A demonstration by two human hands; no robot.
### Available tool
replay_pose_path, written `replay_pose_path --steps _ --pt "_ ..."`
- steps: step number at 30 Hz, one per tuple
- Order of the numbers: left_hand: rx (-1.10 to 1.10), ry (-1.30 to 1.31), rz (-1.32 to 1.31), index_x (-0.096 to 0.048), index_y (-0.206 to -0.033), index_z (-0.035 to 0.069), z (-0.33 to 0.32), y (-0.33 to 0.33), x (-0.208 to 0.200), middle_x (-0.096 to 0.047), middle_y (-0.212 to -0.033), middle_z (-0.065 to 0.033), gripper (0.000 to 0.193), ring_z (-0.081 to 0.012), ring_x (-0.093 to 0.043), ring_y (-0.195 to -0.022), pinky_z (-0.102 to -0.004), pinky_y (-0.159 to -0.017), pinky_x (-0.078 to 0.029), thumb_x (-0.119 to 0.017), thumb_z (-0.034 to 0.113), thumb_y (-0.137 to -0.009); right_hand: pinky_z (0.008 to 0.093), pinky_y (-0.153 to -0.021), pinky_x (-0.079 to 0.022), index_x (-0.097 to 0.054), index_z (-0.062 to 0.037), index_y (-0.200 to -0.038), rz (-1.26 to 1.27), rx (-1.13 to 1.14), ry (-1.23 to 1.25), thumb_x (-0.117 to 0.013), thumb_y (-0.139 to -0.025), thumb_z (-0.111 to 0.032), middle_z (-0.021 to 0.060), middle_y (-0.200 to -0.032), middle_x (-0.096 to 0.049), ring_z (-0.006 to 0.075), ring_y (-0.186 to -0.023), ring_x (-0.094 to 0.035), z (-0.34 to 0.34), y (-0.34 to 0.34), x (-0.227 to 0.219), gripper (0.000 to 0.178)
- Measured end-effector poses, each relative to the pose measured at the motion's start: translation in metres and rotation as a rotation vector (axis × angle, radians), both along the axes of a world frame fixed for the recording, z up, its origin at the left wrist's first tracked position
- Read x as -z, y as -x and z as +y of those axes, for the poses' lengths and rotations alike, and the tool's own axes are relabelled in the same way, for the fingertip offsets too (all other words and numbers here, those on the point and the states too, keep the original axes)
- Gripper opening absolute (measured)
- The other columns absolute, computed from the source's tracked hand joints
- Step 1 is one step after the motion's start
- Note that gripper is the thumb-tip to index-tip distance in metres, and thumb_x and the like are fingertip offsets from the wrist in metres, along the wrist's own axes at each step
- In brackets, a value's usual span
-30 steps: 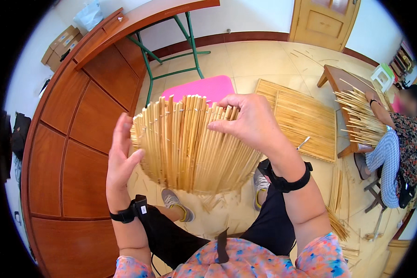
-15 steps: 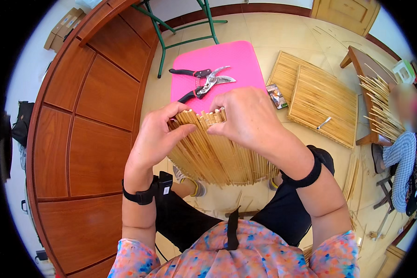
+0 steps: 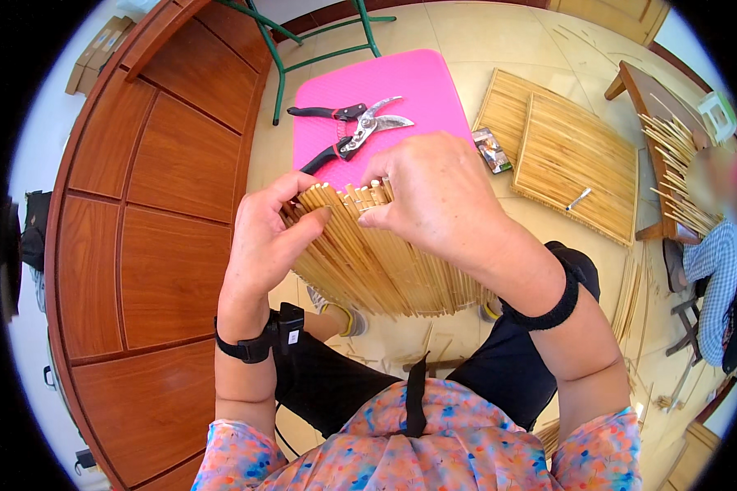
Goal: The person assembles a circular straw item by threading a needle and string through bundles of straw, then uses snips to trim the edges of the straw to a uniform shape.
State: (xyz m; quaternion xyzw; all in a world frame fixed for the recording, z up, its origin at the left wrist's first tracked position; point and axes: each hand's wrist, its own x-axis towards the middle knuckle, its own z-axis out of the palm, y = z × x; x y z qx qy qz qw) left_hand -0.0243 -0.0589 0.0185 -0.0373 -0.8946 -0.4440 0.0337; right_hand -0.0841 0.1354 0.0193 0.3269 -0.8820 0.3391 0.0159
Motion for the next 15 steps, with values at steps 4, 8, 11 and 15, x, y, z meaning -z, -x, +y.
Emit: replay_pose_path --steps 4,8,11,15 --pt "0.009 0.022 0.021 -0.061 -0.091 0.0 -0.0019 0.001 0.0037 -0.061 -0.078 -0.013 0.02 -0.0232 -0.06 -0.069 -0.0312 -0.064 -0.047 -0.061 0.004 -0.072 0.0369 -0.069 -0.05 -0.072 -0.0086 -0.087 -0.057 0.0 -0.052 -0.081 -0.06 -0.024 0.0145 -0.075 -0.066 0.0295 -0.073 -0.065 0.0003 0.003 0.0001 0.033" --pt "0.049 -0.083 0.009 -0.061 -0.09 0.0 -0.0042 0.0031 0.0056 -0.06 -0.076 -0.0133 0.02 -0.0237 -0.059 -0.067 -0.0315 -0.063 -0.046 -0.062 0.005 -0.072 0.0369 -0.069 -0.05 -0.072 -0.0069 -0.087 -0.073 -0.043 -0.013 -0.081 -0.059 -0.024 0.0153 -0.075 -0.066 0.0299 -0.073 -0.065 0.0003 0.0077 0.0055 0.034" --pt "0.009 -0.065 -0.024 -0.062 -0.089 0.001 -0.0035 0.0031 0.0064 -0.06 -0.074 -0.0136 0.018 -0.0237 -0.058 -0.066 -0.0312 -0.062 -0.046 -0.062 0.006 -0.072 0.0367 -0.069 -0.05 -0.071 -0.0057 -0.087 -0.071 -0.05 -0.004 -0.081 -0.059 -0.024 0.0157 -0.076 -0.066 0.0301 -0.073 -0.065 -0.0013 0.0073 0.006 0.035" --pt "-0.026 0.068 0.013 -0.062 -0.091 0.0 -0.0026 0.0034 0.0103 -0.059 -0.073 -0.0076 0.018 -0.0143 -0.055 -0.066 -0.0263 -0.061 -0.044 -0.063 0.005 -0.074 0.0365 -0.068 -0.05 -0.071 -0.0054 -0.086 -0.029 -0.037 0.009 -0.081 -0.059 -0.024 0.0155 -0.075 -0.066 0.0304 -0.072 -0.064 -0.0023 0.0069 0.0086 0.034"
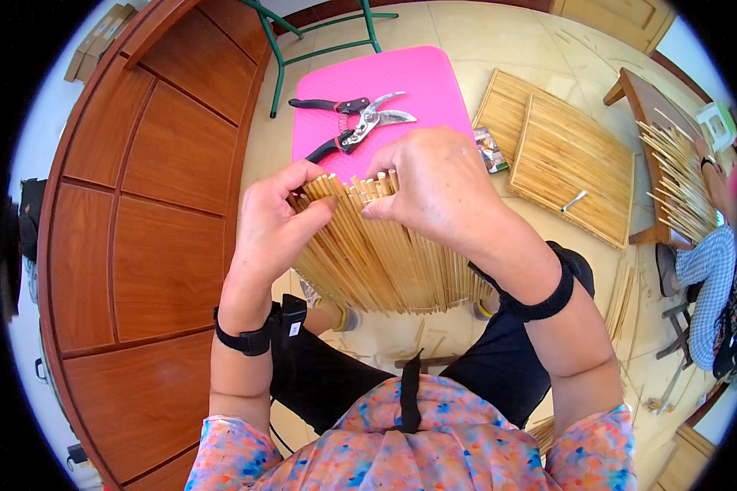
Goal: The person assembles a circular straw item by threading a needle and string through bundles of straw, then uses snips to trim the edges of the straw to a uniform shape.
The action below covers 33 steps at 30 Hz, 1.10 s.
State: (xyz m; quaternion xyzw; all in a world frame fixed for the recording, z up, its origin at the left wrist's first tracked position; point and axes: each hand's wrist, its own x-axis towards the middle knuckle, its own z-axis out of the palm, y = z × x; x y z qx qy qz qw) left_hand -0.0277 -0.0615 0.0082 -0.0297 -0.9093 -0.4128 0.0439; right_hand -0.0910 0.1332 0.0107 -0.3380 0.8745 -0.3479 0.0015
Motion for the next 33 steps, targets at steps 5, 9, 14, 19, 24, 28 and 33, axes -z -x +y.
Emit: replay_pose_path --steps 5,9,14,19,24,28,33 --pt "0.027 -0.142 0.058 -0.062 -0.098 -0.001 -0.002 0.001 -0.006 -0.06 -0.081 -0.0037 0.028 -0.0092 -0.055 -0.073 -0.0242 -0.067 -0.045 -0.069 0.002 -0.071 0.0364 -0.066 -0.05 -0.072 -0.0062 -0.086 -0.048 0.043 -0.045 -0.081 -0.06 -0.025 0.015 -0.073 -0.066 0.0299 -0.069 -0.063 0.002 0.004 -0.005 0.034" --pt "0.035 0.048 0.252 -0.062 -0.104 0.001 -0.008 0.0 -0.017 -0.061 -0.092 -0.0071 0.039 -0.017 -0.057 -0.085 -0.0278 -0.078 -0.045 -0.073 0.003 -0.066 0.0348 -0.066 -0.05 -0.072 -0.0064 -0.087 -0.105 0.043 0.026 -0.081 -0.061 -0.024 0.0151 -0.076 -0.067 0.0281 -0.069 -0.064 0.006 0.01 -0.008 0.033" --pt "0.029 -0.021 0.225 -0.062 -0.106 0.002 -0.009 0.001 -0.007 -0.061 -0.092 -0.0077 0.041 -0.0175 -0.058 -0.086 -0.0282 -0.079 -0.045 -0.074 0.005 -0.067 0.0331 -0.068 -0.05 -0.072 -0.0063 -0.089 -0.179 0.05 0.023 -0.081 -0.061 -0.023 0.0146 -0.079 -0.068 0.0259 -0.07 -0.065 0.007 0.01 -0.009 0.034" --pt "-0.026 0.059 0.245 -0.064 -0.097 0.003 -0.007 0.002 -0.004 -0.063 -0.08 -0.0106 0.034 -0.0217 -0.06 -0.065 -0.0311 -0.059 -0.048 -0.077 0.011 -0.066 0.0326 -0.068 -0.051 -0.072 -0.0058 -0.09 -0.159 0.03 0.012 -0.081 -0.061 -0.023 0.0144 -0.079 -0.068 0.0255 -0.071 -0.065 0.005 0.007 -0.008 0.035" --pt "-0.046 -0.007 0.206 -0.064 -0.087 0.001 -0.007 -0.003 -0.006 -0.062 -0.076 -0.0104 0.026 -0.0222 -0.059 -0.06 -0.0303 -0.056 -0.047 -0.077 0.01 -0.066 0.0255 -0.059 -0.047 -0.068 0.0001 -0.085 -0.199 0.027 0.011 -0.082 -0.061 -0.012 0.0063 -0.07 -0.064 0.0109 -0.063 -0.059 0.002 0.003 -0.012 0.031" --pt "0.005 0.037 0.384 -0.064 -0.083 0.001 -0.006 -0.005 -0.015 -0.06 -0.073 -0.0096 0.024 -0.0229 -0.059 -0.06 -0.03 -0.055 -0.047 -0.077 0.009 -0.064 0.0295 -0.061 -0.049 -0.07 -0.0033 -0.085 -0.215 -0.016 0.134 -0.08 -0.062 -0.017 0.0108 -0.07 -0.065 0.0187 -0.061 -0.062 0.008 -0.001 -0.015 0.029" --pt "0.033 0.133 0.56 -0.066 -0.081 0.007 0.0 -0.031 -0.042 -0.058 -0.072 -0.0064 0.025 -0.0204 -0.057 -0.059 -0.0303 -0.053 -0.045 -0.08 0.011 -0.061 0.0277 -0.059 -0.05 -0.069 -0.0043 -0.085 -0.013 -0.043 0.164 -0.081 -0.06 -0.01 0.0087 -0.072 -0.064 0.0193 -0.064 -0.063 0.019 -0.03 -0.043 0.028"
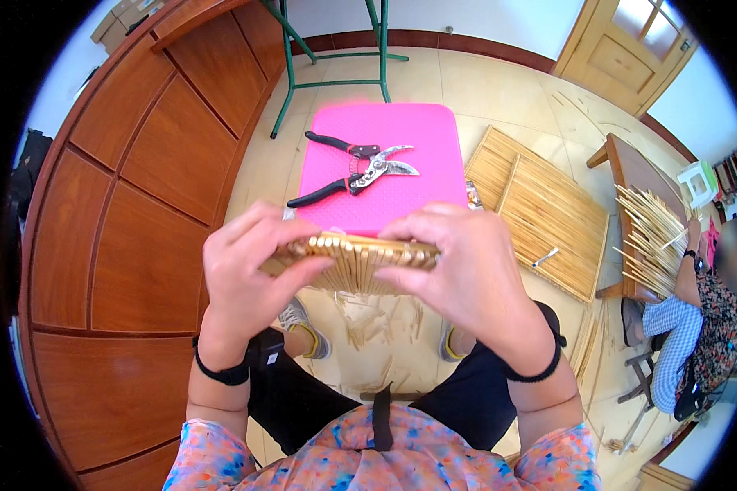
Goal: The person assembles a circular straw item by threading a needle and string through bundles of straw, then uses snips to trim the edges of the straw to a uniform shape.
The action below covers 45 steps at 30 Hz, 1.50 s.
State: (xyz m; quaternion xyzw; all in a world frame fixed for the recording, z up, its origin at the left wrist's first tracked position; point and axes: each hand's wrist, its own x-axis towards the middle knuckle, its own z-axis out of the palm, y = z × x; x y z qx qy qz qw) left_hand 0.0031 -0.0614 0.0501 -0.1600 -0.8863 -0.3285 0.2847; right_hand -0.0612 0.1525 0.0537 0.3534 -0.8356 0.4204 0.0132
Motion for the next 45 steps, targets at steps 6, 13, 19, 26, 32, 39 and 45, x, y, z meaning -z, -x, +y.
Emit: replay_pose_path --steps 6,13,19,26,32,39,45 --pt "0.051 0.187 0.356 -0.066 -0.085 0.005 0.001 -0.016 -0.01 -0.06 -0.076 -0.0063 0.037 -0.0191 -0.056 -0.061 -0.0263 -0.05 -0.042 -0.084 0.017 -0.055 0.0289 -0.06 -0.051 -0.067 -0.0073 -0.09 0.162 0.052 0.055 -0.079 -0.061 -0.01 0.0071 -0.082 -0.065 0.0218 -0.068 -0.064 0.006 -0.029 -0.02 0.032" --pt "0.062 0.111 0.408 -0.068 -0.091 0.007 0.005 -0.018 -0.011 -0.06 -0.081 -0.0052 0.039 -0.0157 -0.058 -0.063 -0.0263 -0.05 -0.04 -0.083 0.015 -0.056 0.0299 -0.057 -0.05 -0.066 -0.0073 -0.089 0.432 0.042 0.021 -0.078 -0.061 -0.009 0.0062 -0.08 -0.065 0.0218 -0.065 -0.063 0.013 -0.04 -0.026 0.03" --pt "0.038 0.029 0.207 -0.066 -0.092 0.005 0.008 -0.013 -0.013 -0.059 -0.077 -0.0081 0.039 -0.0215 -0.058 -0.063 -0.0295 -0.053 -0.045 -0.083 0.013 -0.058 0.0304 -0.052 -0.048 -0.067 -0.0071 -0.088 0.367 0.066 0.026 -0.078 -0.062 -0.012 0.0069 -0.072 -0.064 0.022 -0.058 -0.061 0.013 -0.035 -0.021 0.029" --pt "0.023 -0.161 -0.051 -0.065 -0.092 0.003 0.006 0.001 0.008 -0.06 -0.074 -0.0094 0.03 -0.0217 -0.058 -0.06 -0.0293 -0.054 -0.046 -0.078 0.012 -0.067 0.0309 -0.055 -0.049 -0.07 -0.0052 -0.086 0.229 0.072 0.026 -0.078 -0.064 -0.017 0.012 -0.071 -0.065 0.0253 -0.059 -0.063 0.002 -0.007 0.001 0.027" --pt "0.062 -0.308 -0.364 -0.063 -0.099 0.002 -0.007 0.011 0.02 -0.064 -0.084 -0.0106 0.029 -0.0171 -0.06 -0.067 -0.0269 -0.062 -0.047 -0.069 0.01 -0.072 0.0309 -0.059 -0.049 -0.07 -0.0023 -0.085 0.003 0.035 -0.023 -0.077 -0.065 -0.017 0.0148 -0.073 -0.066 0.0264 -0.063 -0.064 -0.004 0.012 0.015 0.026" --pt "-0.034 -0.217 -0.31 -0.064 -0.096 0.003 -0.002 0.014 0.027 -0.064 -0.077 -0.0111 0.028 -0.0211 -0.06 -0.062 -0.0292 -0.059 -0.047 -0.069 0.015 -0.071 0.031 -0.061 -0.05 -0.07 -0.0024 -0.086 -0.065 0.013 -0.016 -0.077 -0.065 -0.017 0.0148 -0.074 -0.066 0.0261 -0.066 -0.065 -0.008 0.015 0.019 0.026" --pt "-0.194 -0.191 -0.392 -0.065 -0.086 0.005 0.003 0.015 0.026 -0.064 -0.07 -0.0116 0.028 -0.0267 -0.062 -0.063 -0.0351 -0.059 -0.048 -0.071 0.024 -0.066 0.0311 -0.063 -0.05 -0.07 -0.001 -0.086 -0.045 0.011 -0.011 -0.076 -0.065 -0.017 0.015 -0.074 -0.066 0.0246 -0.067 -0.065 -0.01 0.018 0.022 0.027"
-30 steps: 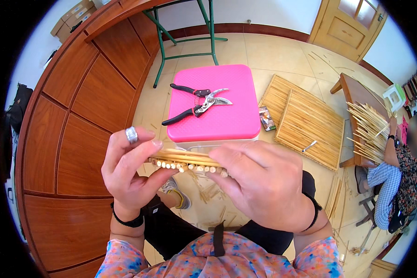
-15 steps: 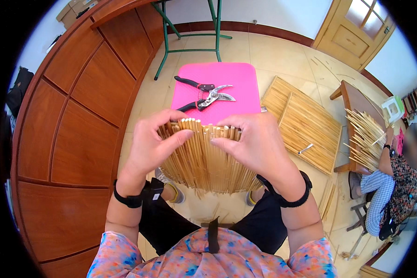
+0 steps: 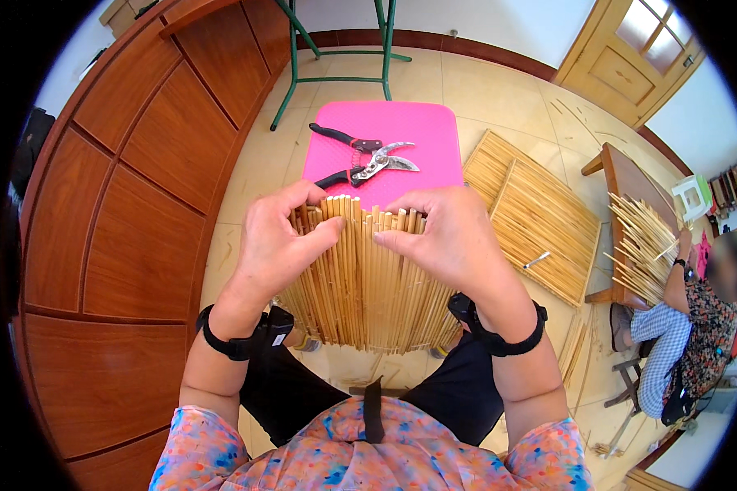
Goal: The person assembles a circular straw item by threading a needle and string through bundles of straw, then uses snips to trim the edges of the straw to a uniform shape.
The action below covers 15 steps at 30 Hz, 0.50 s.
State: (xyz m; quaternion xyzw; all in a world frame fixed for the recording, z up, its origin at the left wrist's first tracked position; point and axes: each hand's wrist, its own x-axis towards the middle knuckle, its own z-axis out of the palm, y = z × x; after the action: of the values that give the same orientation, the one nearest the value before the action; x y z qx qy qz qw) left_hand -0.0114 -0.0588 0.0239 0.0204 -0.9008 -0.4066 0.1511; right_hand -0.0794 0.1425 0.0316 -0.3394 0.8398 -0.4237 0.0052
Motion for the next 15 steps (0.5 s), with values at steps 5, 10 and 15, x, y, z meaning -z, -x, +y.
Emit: replay_pose_path --steps 5,10,15 --pt "0.066 0.029 0.041 -0.062 -0.085 0.001 -0.0015 0.0018 -0.0008 -0.061 -0.07 -0.0079 0.028 -0.0145 -0.057 -0.062 -0.0271 -0.06 -0.045 -0.073 0.019 -0.067 0.0311 -0.061 -0.049 -0.07 -0.0011 -0.087 -0.047 0.008 -0.013 -0.075 -0.066 -0.019 0.0148 -0.073 -0.066 0.0244 -0.064 -0.064 -0.002 0.0016 0.0038 0.028" --pt "0.037 0.057 0.095 -0.061 -0.084 0.001 0.0024 0.0047 0.0054 -0.061 -0.069 -0.0073 0.029 -0.0147 -0.057 -0.062 -0.0273 -0.06 -0.045 -0.075 0.019 -0.066 0.0316 -0.062 -0.049 -0.07 -0.0031 -0.087 -0.009 0.02 -0.059 -0.075 -0.066 -0.021 0.0149 -0.072 -0.066 0.0255 -0.064 -0.064 -0.0001 0.0038 0.0043 0.028" --pt "0.034 -0.051 0.035 -0.061 -0.082 0.001 0.0021 0.0059 0.0073 -0.06 -0.067 -0.0049 0.028 -0.0114 -0.056 -0.061 -0.0265 -0.059 -0.045 -0.076 0.018 -0.066 0.0326 -0.063 -0.05 -0.071 -0.0052 -0.086 0.01 0.042 -0.091 -0.075 -0.066 -0.022 0.0147 -0.072 -0.066 0.027 -0.064 -0.064 -0.0016 0.0006 0.0007 0.027"
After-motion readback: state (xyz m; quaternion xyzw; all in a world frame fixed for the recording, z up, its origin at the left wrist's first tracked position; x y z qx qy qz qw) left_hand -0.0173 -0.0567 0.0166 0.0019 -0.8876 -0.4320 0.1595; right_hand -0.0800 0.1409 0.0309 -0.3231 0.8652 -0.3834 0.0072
